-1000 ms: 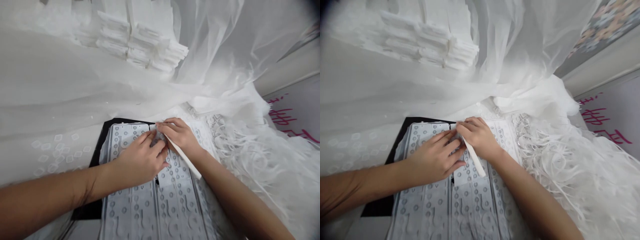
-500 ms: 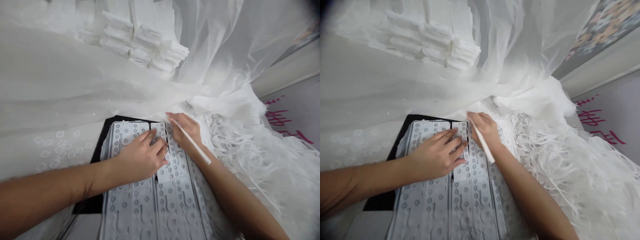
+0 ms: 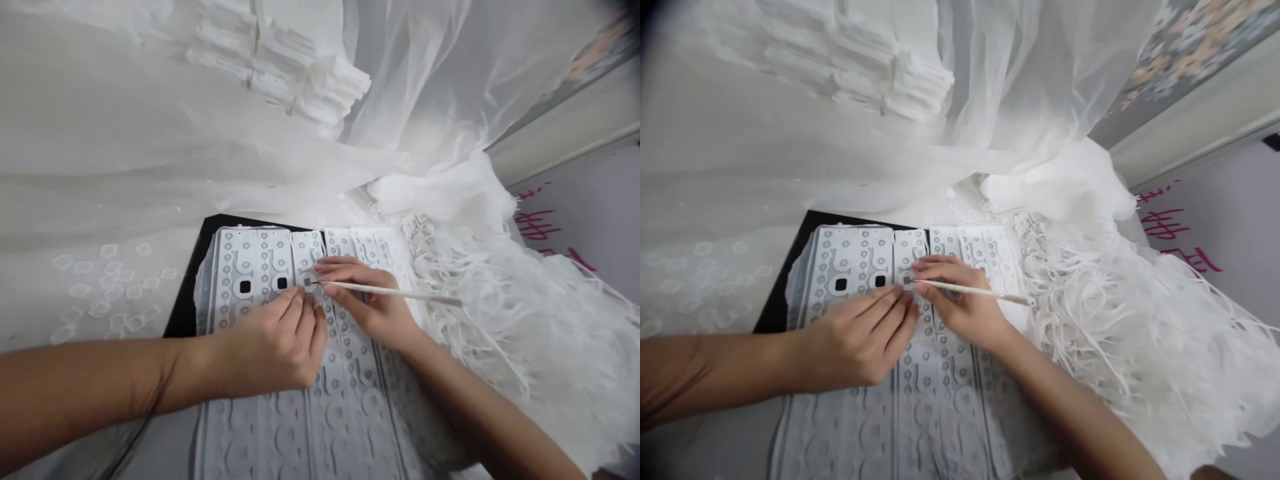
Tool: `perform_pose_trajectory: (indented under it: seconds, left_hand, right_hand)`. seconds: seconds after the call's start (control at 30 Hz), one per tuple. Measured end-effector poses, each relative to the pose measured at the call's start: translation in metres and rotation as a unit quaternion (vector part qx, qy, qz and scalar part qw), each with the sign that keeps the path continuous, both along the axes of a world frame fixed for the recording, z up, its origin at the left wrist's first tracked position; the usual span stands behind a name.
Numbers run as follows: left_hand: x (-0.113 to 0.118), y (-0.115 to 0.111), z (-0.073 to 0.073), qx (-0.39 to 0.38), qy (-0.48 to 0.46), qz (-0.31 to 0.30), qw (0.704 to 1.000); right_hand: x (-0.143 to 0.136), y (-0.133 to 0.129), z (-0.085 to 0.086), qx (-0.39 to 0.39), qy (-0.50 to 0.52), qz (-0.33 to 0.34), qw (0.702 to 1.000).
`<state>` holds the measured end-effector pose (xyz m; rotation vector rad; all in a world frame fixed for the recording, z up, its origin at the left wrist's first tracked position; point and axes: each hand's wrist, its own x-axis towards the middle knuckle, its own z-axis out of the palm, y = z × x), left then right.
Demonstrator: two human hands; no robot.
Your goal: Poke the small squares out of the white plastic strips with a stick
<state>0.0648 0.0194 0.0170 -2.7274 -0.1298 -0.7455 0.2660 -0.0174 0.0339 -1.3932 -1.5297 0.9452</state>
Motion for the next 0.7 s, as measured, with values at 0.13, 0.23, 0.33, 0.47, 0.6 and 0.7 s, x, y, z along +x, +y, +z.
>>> perform_pose_trajectory:
  seconds: [0.13,0.23,0.33,0.47,0.6,0.7]
  left_hand:
    - [0.002,0.000,-0.002,0.007,0.000,0.007,1.000]
    - [0.003,-0.001,-0.003,0.007,-0.001,0.013,1.000]
    - [0.002,-0.002,-0.003,0.007,0.003,0.029,1.000]
    - [0.001,-0.003,-0.004,0.007,0.004,0.036,0.999]
    - [0.002,-0.004,-0.002,0.009,0.004,0.028,1.000]
    - [0.002,-0.003,-0.002,0.018,0.006,0.020,1.000]
  right_hand:
    - [0.000,-0.005,-0.013,0.019,-0.015,0.003,1.000]
    - [0.001,-0.004,-0.015,0.034,-0.040,0.016,0.998]
    - [0.001,-0.004,-0.016,0.061,-0.070,0.024,0.995]
    - [0.000,-0.006,-0.019,0.113,-0.147,0.046,0.982]
    - [-0.003,-0.012,-0.018,0.204,-0.304,0.099,0.925]
    - [-0.005,-0.016,-0.017,0.238,-0.389,0.111,0.883]
